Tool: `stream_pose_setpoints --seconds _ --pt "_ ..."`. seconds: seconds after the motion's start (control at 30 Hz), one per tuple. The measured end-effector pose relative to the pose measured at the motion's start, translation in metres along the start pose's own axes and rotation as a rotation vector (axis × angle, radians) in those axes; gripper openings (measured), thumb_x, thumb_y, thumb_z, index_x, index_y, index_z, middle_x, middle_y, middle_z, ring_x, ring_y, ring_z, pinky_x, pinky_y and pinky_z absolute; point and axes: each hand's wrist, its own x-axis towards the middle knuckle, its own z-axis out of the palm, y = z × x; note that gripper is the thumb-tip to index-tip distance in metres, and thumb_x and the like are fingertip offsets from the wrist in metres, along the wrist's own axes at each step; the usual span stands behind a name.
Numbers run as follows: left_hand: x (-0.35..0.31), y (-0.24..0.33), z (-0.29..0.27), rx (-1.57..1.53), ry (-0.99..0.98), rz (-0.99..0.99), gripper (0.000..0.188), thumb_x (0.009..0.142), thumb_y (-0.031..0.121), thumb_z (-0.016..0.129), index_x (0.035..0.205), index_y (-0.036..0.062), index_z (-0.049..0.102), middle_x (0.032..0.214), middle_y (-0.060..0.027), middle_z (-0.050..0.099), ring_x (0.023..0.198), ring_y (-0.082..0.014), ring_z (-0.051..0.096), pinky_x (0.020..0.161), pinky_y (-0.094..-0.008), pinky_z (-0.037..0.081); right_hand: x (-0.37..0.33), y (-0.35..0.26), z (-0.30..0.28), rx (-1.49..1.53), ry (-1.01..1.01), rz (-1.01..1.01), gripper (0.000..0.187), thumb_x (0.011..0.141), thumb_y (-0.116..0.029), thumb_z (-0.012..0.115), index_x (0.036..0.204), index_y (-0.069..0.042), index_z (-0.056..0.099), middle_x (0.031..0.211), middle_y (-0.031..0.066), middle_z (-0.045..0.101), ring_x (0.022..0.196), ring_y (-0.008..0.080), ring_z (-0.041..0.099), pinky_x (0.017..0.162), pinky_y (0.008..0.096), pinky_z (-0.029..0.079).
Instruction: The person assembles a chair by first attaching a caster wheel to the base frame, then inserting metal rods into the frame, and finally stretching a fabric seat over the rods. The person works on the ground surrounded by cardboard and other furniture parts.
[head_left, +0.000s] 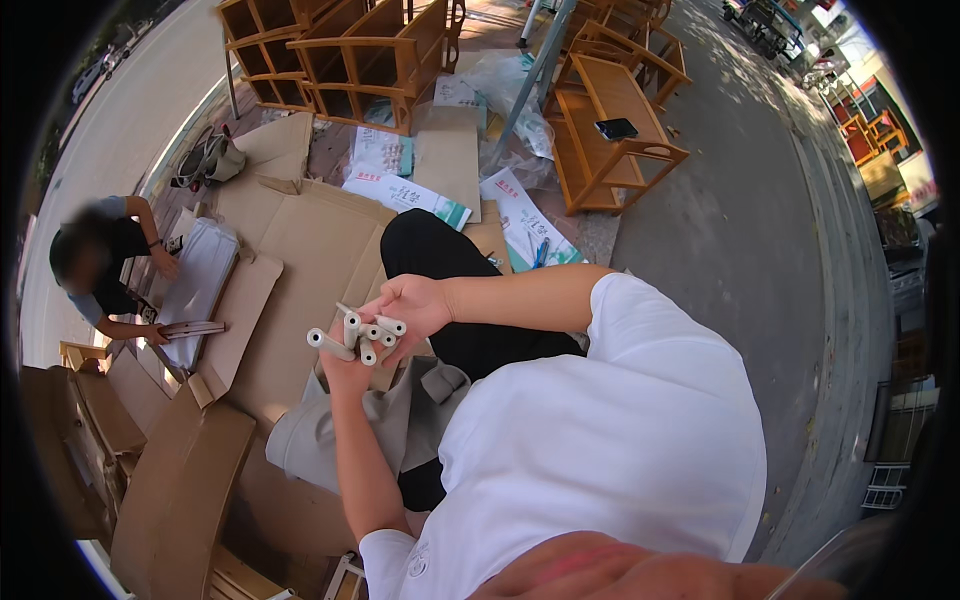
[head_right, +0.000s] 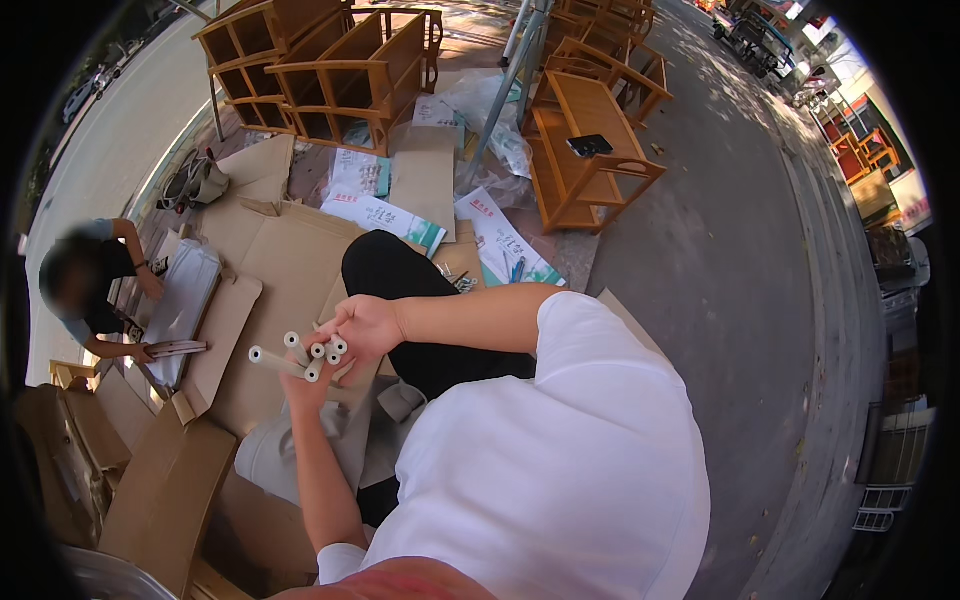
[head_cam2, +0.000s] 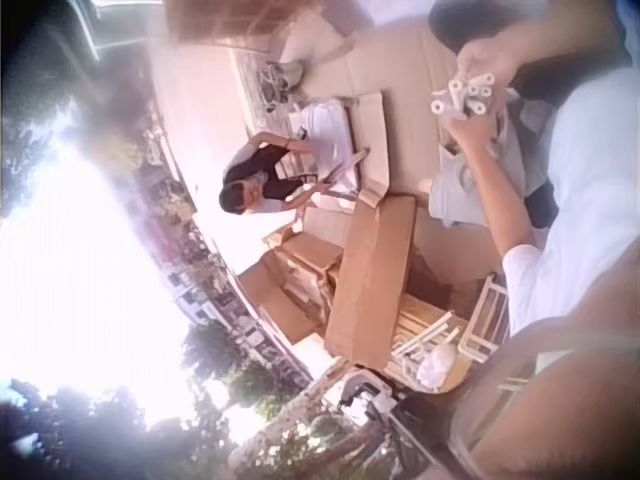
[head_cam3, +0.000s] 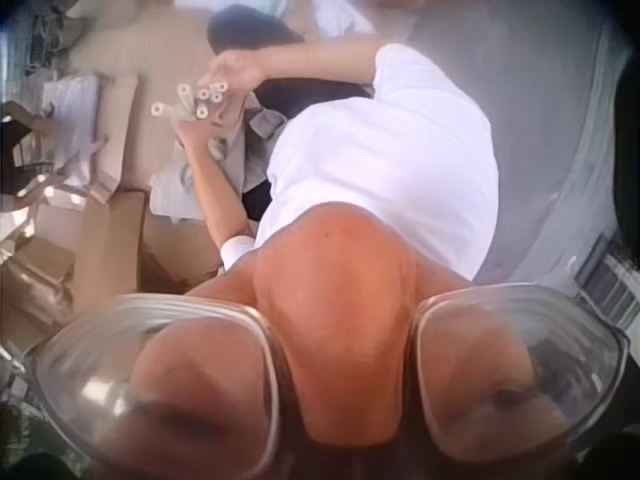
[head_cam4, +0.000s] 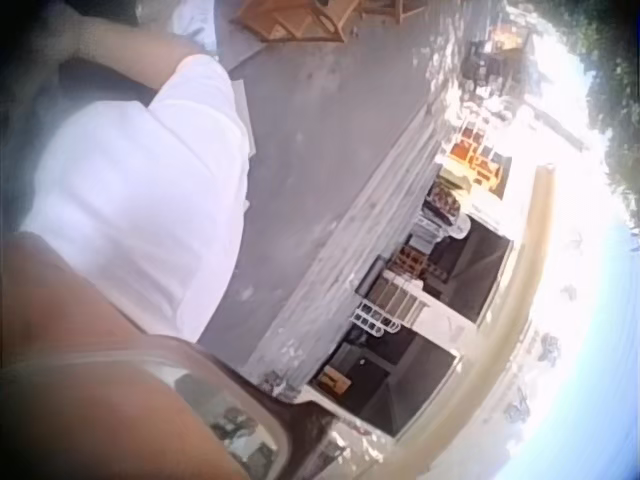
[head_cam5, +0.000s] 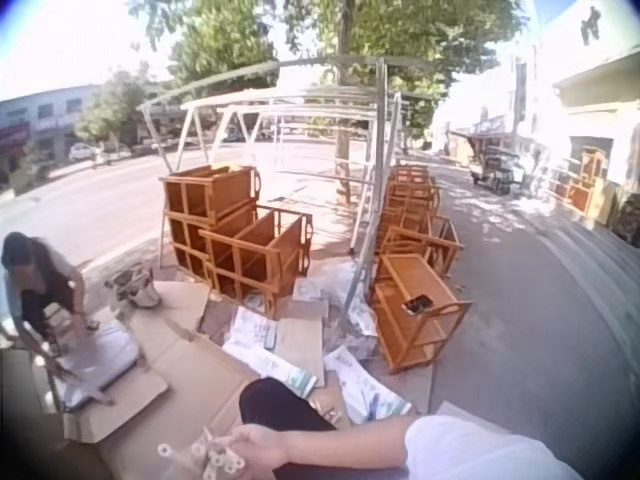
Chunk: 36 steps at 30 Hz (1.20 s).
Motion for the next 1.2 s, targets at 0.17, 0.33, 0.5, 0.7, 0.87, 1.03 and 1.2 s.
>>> stream_pose_setpoints --seconds 0.17,0.33,0.5,0.7,0.87,1.03,1.2 --pt "-0.002 0.017 0.002 0.199 -0.102 0.221 0.038 0.069 0.001 0.079 0.105 0.0047 0.071 0.107 -0.0082 0.066 0.094 -0.0211 0.065 0.082 -0.0337 0.052 0.048 0.012 -0.054 0.213 0.359 0.189 0.034 0.101 -0.046 0.052 0.095 -0.015 0.065 0.087 0.001 0.071 0.061 0.021 0.066 0.053 0.0423 0.053" --pt "-0.002 0.002 0.003 0.213 -0.146 0.192 0.044 0.063 -0.004 0.078 0.105 0.0071 0.073 0.105 -0.0067 0.058 0.098 -0.024 0.061 0.083 -0.0342 0.05 0.05 0.017 -0.055 0.135 0.42 0.123 0.023 0.098 -0.036 0.062 0.094 -0.014 0.067 0.088 0.0031 0.072 0.06 0.0176 0.066 0.052 0.0337 0.055" --pt "-0.011 0.011 0.007 0.241 -0.179 0.176 0.046 0.059 -0.001 0.083 0.103 0.0072 0.074 0.106 -0.0074 0.058 0.095 -0.025 0.062 0.081 -0.0359 0.051 0.038 0.022 -0.058 0.024 0.327 0.072 0.006 0.094 -0.02 0.066 0.095 -0.015 0.068 0.089 0.0003 0.071 0.079 0.0141 0.071 0.067 0.037 0.061" --pt "-0.016 0.039 0.01 0.129 -0.311 0.16 0.038 0.068 -0.007 0.078 0.104 0.0053 0.074 0.1 -0.0039 0.06 0.086 -0.0179 0.064 0.075 -0.0299 0.052 0.034 0.04 -0.068 -0.07 0.622 -0.146 0.051 0.092 -0.002 0.062 0.138 -0.015 0.043 0.092 0.0117 0.067 0.083 0.0257 0.071 0.071 0.0427 0.061" --pt "-0.014 0.018 -0.015 0.155 -0.058 0.351 0.012 0.084 0.005 0.073 0.096 0.0047 0.074 0.091 -0.0063 0.061 0.075 -0.0183 0.062 0.066 -0.0311 0.051 -0.019 0.023 -0.018 -0.094 0.724 -0.215 0.057 0.088 0.007 0.056 0.138 -0.015 0.042 0.082 0.0093 0.057 0.061 0.0172 0.062 0.054 0.0305 0.056" --pt "-0.008 -0.01 -0.045 0.024 0.23 0.319 0.014 0.097 0.015 0.066 0.099 0.001 0.065 0.081 -0.0036 0.057 0.063 -0.0106 0.049 0.056 -0.026 0.04 -0.132 0.039 0.072 -0.557 0.725 -0.215 0.089 0.084 0.008 0.057 0.158 -0.022 0.018 0.092 0.0109 0.054 0.065 0.0144 0.06 0.057 0.029 0.054" --pt "0.006 -0.017 -0.046 -0.051 0.379 0.153 0.018 0.1 0.019 0.062 0.103 0.0014 0.064 0.073 -0.0004 0.05 0.061 -0.0092 0.044 0.056 -0.0252 0.038 -0.219 0.096 0.121 -0.716 0.868 -0.367 0.11 0.075 0.008 0.058 0.161 -0.023 -0.003 0.094 0.0117 0.054 0.063 0.0158 0.057 0.056 0.0306 0.051"
